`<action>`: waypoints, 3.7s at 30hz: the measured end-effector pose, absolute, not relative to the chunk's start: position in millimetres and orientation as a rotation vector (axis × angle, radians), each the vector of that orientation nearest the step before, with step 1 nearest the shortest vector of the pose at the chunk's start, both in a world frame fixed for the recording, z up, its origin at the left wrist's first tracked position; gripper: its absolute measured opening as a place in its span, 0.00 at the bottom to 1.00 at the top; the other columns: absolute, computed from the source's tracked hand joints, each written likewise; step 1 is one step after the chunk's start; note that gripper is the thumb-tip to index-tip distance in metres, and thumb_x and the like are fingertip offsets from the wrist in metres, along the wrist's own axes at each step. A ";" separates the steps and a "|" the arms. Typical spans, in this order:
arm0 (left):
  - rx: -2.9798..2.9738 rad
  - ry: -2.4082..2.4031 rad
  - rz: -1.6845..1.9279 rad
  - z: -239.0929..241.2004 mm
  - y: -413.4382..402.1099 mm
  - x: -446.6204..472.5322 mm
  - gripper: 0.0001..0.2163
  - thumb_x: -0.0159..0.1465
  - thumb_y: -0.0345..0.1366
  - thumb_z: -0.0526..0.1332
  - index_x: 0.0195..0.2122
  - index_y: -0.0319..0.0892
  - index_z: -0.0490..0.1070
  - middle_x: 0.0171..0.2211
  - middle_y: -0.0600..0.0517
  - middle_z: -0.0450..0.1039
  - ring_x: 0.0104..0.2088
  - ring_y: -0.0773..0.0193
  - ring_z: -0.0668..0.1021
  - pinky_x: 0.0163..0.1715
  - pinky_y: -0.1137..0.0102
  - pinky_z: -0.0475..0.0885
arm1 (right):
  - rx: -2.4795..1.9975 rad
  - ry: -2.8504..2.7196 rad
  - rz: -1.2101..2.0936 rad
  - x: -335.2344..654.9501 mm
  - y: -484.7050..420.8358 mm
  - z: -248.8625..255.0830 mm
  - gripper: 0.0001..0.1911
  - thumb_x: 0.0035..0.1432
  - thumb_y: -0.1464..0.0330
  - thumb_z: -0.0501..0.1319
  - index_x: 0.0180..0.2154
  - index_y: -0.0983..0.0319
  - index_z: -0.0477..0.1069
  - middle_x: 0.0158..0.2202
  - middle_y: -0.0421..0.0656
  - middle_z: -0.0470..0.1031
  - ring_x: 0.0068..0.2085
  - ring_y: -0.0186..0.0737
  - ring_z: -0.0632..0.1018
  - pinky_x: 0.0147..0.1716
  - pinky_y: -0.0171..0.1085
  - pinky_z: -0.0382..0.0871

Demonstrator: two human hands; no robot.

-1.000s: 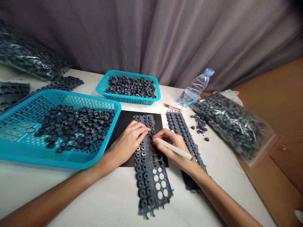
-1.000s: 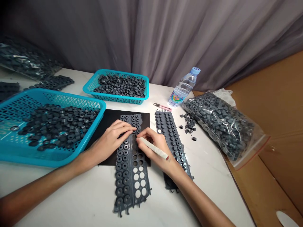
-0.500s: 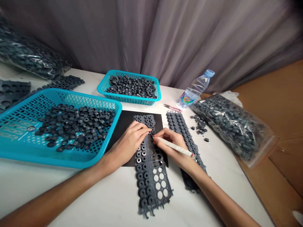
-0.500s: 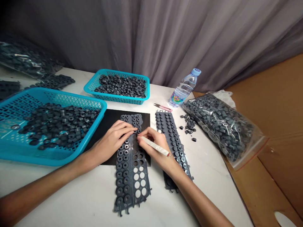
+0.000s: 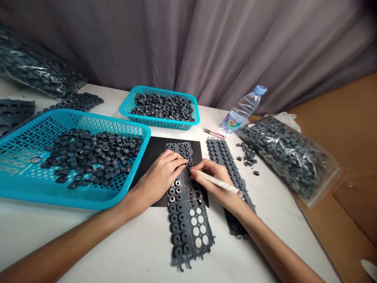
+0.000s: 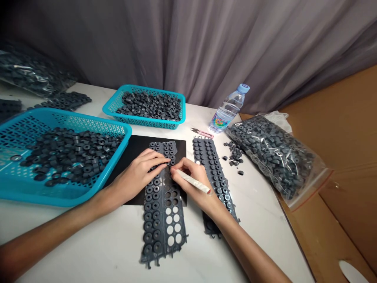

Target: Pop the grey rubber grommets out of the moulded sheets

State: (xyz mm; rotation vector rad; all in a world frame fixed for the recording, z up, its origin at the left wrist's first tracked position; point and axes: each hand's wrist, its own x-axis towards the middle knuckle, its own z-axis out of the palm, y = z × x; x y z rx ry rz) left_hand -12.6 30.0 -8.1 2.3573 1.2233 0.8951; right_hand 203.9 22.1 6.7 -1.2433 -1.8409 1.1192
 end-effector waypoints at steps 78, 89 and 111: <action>0.765 0.669 1.040 41.7 -1.4 14.1 0.12 0.69 0.41 0.66 0.46 0.37 0.80 0.40 0.43 0.81 0.36 0.64 0.79 0.41 0.70 0.74 | -1.187 -1.642 1.171 206.2 24.0 10.2 0.13 0.65 0.58 0.66 0.37 0.61 0.72 0.35 0.43 0.77 0.34 0.40 0.76 0.34 0.36 0.70; 0.706 0.599 1.000 45.4 -3.8 12.5 0.13 0.72 0.42 0.62 0.47 0.36 0.80 0.44 0.41 0.83 0.43 0.60 0.84 0.48 0.70 0.77 | -1.194 -1.641 1.185 205.8 24.1 10.9 0.16 0.63 0.54 0.66 0.36 0.60 0.72 0.35 0.44 0.77 0.35 0.42 0.77 0.33 0.37 0.72; 0.726 0.665 0.962 39.6 -3.9 12.3 0.15 0.70 0.45 0.65 0.47 0.37 0.80 0.46 0.41 0.83 0.45 0.58 0.84 0.48 0.68 0.77 | -1.182 -1.806 0.975 207.0 17.1 22.8 0.11 0.71 0.59 0.58 0.42 0.58 0.75 0.38 0.44 0.79 0.38 0.44 0.78 0.39 0.40 0.71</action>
